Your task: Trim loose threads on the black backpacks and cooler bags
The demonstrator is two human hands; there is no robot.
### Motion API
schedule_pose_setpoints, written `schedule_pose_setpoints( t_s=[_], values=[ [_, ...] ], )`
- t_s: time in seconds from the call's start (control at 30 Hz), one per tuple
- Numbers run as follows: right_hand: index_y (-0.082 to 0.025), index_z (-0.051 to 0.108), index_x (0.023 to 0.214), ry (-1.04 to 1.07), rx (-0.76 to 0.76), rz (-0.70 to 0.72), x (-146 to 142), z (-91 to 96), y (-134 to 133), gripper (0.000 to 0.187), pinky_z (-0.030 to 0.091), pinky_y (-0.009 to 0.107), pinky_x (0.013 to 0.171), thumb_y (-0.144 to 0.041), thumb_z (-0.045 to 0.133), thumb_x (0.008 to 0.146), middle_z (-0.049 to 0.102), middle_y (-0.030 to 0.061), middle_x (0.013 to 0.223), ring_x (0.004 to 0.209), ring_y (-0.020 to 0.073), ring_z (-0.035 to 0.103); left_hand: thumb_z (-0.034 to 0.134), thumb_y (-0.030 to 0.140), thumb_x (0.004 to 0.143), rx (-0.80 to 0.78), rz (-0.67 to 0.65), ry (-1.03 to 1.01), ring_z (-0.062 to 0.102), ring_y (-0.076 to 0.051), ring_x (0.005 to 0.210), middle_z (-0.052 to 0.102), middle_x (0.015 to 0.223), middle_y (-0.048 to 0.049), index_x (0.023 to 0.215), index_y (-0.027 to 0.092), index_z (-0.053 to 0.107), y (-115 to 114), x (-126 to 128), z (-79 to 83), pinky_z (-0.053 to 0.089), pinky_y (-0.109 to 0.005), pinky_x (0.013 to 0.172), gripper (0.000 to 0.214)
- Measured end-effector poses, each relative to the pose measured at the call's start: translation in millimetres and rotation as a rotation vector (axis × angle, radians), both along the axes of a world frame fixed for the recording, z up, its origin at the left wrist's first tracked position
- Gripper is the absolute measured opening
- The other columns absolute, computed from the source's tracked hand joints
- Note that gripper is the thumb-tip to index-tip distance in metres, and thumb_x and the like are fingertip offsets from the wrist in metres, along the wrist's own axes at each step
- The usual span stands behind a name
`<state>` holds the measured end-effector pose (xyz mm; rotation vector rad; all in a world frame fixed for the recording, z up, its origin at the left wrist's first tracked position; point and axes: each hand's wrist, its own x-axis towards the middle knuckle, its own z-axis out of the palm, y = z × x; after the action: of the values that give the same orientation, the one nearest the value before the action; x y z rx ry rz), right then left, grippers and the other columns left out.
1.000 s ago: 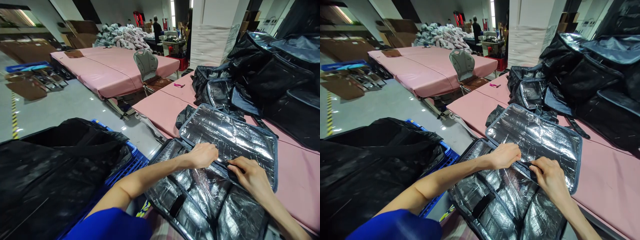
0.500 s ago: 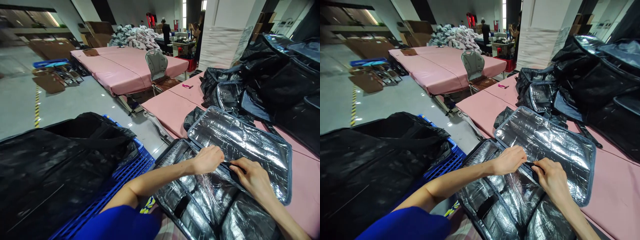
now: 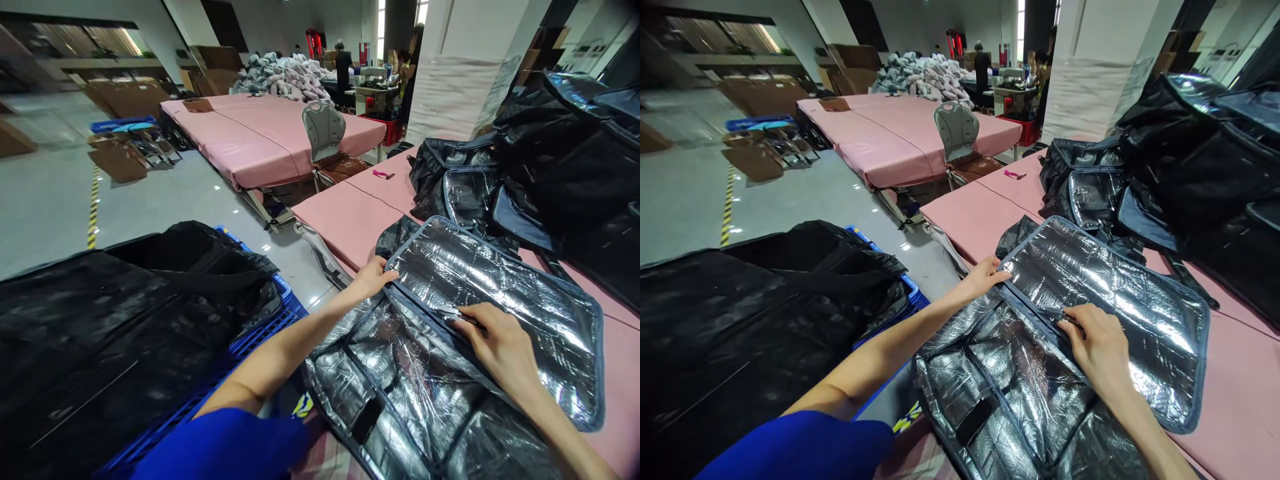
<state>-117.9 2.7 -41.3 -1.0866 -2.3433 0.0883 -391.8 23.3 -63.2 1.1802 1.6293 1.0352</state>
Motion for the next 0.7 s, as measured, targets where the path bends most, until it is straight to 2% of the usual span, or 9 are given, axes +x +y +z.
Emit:
schedule_pose_setpoints(
  t_s=[0.1, 0.2, 0.53, 0.7],
  values=[
    [-0.02, 0.061, 0.089, 0.004, 0.01, 0.041, -15.2, 1.1, 11.5, 0.025, 0.037, 0.031, 0.066, -0.04, 0.047, 0.09, 0.064, 0.0035, 0.081, 0.072, 0.0167, 0.056, 0.069, 0.02, 0.067, 0.0, 0.055, -0.399, 0.054, -0.01, 0.053, 0.06, 0.061, 0.0021, 0.082, 0.014, 0.051, -1.6, 7.5, -9.7, 0.043, -0.023, 0.058, 0.024],
    [-0.02, 0.063, 0.089, -0.012, -0.017, 0.099, -19.4, 1.2, 20.1, 0.023, 0.036, 0.032, 0.067, -0.038, 0.048, 0.089, 0.064, 0.0037, 0.082, 0.072, 0.0167, 0.056, 0.071, 0.016, 0.064, 0.018, 0.065, -0.583, 0.058, -0.011, 0.054, 0.063, 0.065, -0.0009, 0.083, 0.013, 0.055, -5.1, 7.0, -12.5, 0.047, -0.025, 0.059, 0.025],
    [-0.022, 0.063, 0.095, -0.084, -0.066, 0.203, -23.0, 4.0, 33.2, 0.024, 0.037, 0.035, 0.074, -0.04, 0.048, 0.089, 0.066, 0.0047, 0.089, 0.08, 0.0187, 0.059, 0.074, 0.019, 0.06, 0.037, 0.026, -0.678, 0.059, -0.013, 0.055, 0.063, 0.063, -0.0003, 0.084, 0.013, 0.056, -7.8, 1.9, -10.1, 0.048, -0.026, 0.056, 0.031],
    [-0.024, 0.063, 0.09, -0.064, -0.221, 0.202, -20.4, 5.4, 39.8, 0.02, 0.04, 0.035, 0.077, -0.041, 0.051, 0.087, 0.066, 0.002, 0.09, 0.082, 0.0177, 0.059, 0.076, 0.022, 0.057, 0.028, 0.013, -0.69, 0.058, -0.013, 0.053, 0.062, 0.061, 0.0006, 0.084, 0.013, 0.055, -7.2, 0.6, -11.5, 0.047, -0.025, 0.053, 0.035]
  ],
)
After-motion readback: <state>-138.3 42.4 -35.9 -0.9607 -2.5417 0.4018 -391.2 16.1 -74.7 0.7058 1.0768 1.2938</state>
